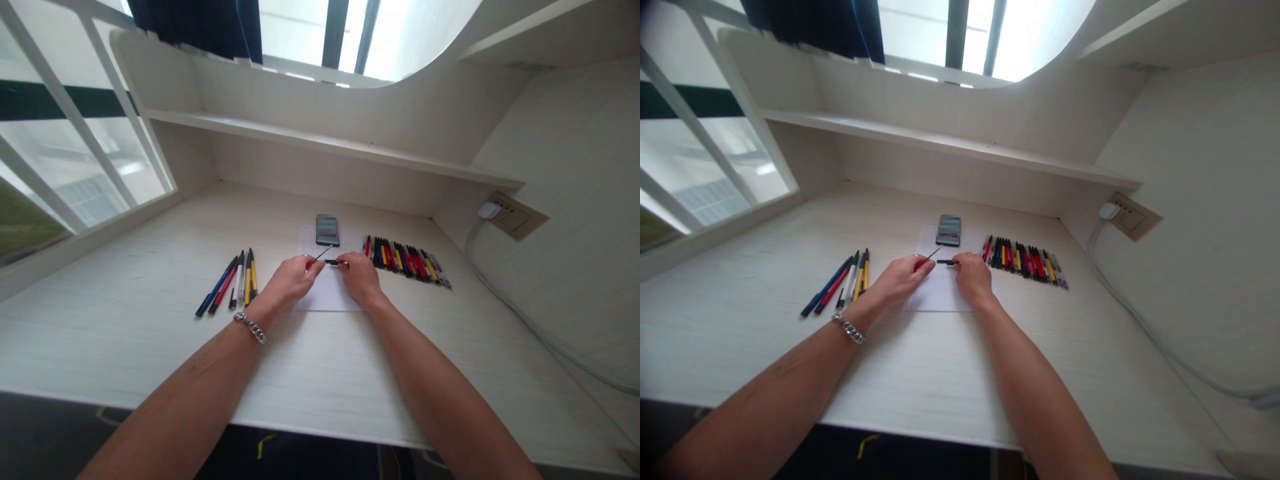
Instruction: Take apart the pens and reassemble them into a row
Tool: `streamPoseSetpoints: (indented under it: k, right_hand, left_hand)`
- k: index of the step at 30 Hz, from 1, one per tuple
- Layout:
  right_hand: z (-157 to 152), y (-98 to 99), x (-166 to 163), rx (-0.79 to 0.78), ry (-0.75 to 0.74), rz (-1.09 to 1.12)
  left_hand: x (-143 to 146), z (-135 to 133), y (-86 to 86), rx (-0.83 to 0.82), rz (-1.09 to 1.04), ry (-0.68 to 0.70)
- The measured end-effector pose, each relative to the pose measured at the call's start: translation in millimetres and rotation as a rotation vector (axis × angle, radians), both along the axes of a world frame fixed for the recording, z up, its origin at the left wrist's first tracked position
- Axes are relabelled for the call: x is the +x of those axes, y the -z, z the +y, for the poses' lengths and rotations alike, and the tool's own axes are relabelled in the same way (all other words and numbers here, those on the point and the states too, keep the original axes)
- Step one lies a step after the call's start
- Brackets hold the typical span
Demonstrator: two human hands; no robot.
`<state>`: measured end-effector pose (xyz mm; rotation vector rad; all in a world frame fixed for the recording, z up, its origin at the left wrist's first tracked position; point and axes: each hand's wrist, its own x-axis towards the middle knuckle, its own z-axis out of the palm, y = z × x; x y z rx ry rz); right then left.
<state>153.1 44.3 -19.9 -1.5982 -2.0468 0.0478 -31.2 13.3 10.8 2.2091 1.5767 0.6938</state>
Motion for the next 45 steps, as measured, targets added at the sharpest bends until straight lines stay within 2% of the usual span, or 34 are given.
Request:
streamPoseSetpoints:
  k: [8, 12, 18, 24, 33, 37, 40, 45]
  right_hand:
    - [0, 1.8, 0, -0.027, 0.014, -0.026]
    - [-2, -2.8, 1, 0.035, 0.000, 0.052]
    - [-18, -13.6, 1, 0.101, -0.207, 0.373]
    - [-32, -20.2, -2, 0.059, -0.299, 0.326]
    - [-24, -24.5, 19, 0.085, -0.223, 0.362]
    - [-17, -19.8, 30, 0.000, -0.123, 0.354]
    - [-14, -12.2, 29, -0.090, -0.093, 0.288]
    - [-15, -4.0, 15, -0.070, -0.061, 0.155]
  left_hand:
    - [-2, 5, 7.3, -0.036, -0.066, 0.016]
    - [-2, 4, 8.2, -0.019, -0.043, 0.045]
    - [-2, 0, 8.2, 0.002, 0.001, 0.088]
    - [1, -3, 9.9, 0.002, 0.045, 0.105]
    - [-6, 0, 9.9, -0.043, 0.033, 0.096]
    - [-10, 1, 7.7, -0.043, 0.061, 0.050]
    - [-11, 1, 7.5, -0.028, 0.073, 0.043]
    - [-10, 1, 9.7, -0.010, 0.067, 0.057]
